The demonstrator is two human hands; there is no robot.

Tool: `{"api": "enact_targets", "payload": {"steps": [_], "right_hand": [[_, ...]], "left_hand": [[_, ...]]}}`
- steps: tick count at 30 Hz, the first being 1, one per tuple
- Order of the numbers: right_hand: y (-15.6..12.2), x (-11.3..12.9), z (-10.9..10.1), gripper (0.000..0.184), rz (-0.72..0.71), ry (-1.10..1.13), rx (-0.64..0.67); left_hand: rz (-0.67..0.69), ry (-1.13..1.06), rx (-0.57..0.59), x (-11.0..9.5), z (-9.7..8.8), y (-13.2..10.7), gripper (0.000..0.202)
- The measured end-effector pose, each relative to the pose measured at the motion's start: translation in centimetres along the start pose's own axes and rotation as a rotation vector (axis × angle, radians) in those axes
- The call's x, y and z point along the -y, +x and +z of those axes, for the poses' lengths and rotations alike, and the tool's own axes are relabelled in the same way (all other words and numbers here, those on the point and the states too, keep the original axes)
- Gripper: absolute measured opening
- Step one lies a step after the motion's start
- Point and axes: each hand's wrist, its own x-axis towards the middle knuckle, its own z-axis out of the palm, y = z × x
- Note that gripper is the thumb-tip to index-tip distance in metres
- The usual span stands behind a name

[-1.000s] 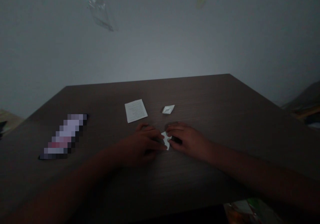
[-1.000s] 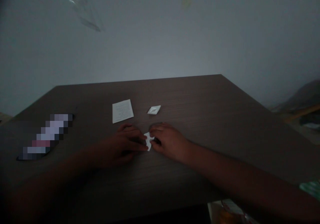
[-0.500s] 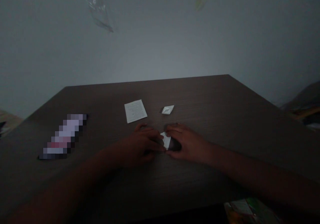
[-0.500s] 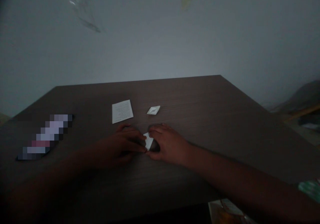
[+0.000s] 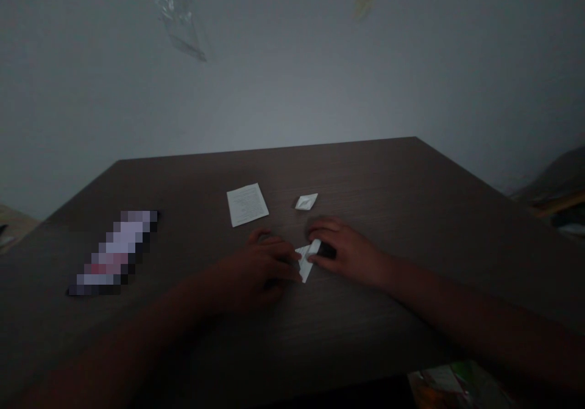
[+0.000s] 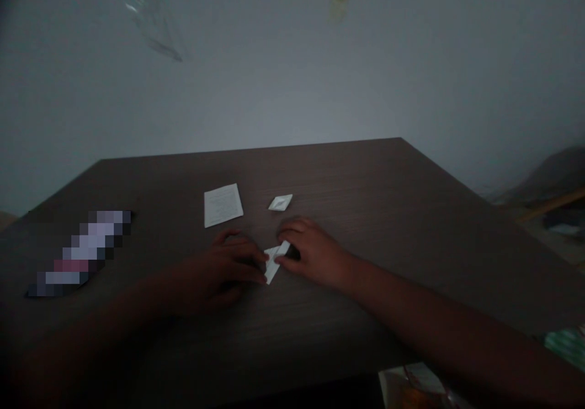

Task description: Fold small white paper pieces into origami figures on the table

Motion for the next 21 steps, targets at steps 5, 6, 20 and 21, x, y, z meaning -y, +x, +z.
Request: {"api": "enact_targets", "payload": {"steps": [5, 6, 20, 21], "right_hand": [[0.0, -0.3, -0.3, 0.05, 0.068, -0.082, 0.028], [0.0, -0.3, -0.3, 0.053, 0.08, -0.093, 0.036], [0.1, -1.8, 0.0, 0.085, 0.216, -0.157, -0.018], [0.2, -2.0, 0.0, 0.087, 0.228, -0.172, -0.022]], "left_hand": [[-0.009, 0.027, 0.016, 0.3, 0.3, 0.0, 0.044], [-0.008, 0.033, 0.015, 0.3, 0.5, 0.1, 0.044], [-0.026, 0.07, 0.026, -0.1, 0.9, 0.4, 0.049], [-0.027, 0.071, 0.03, -0.1, 0.8, 0.4, 0.049]]}}
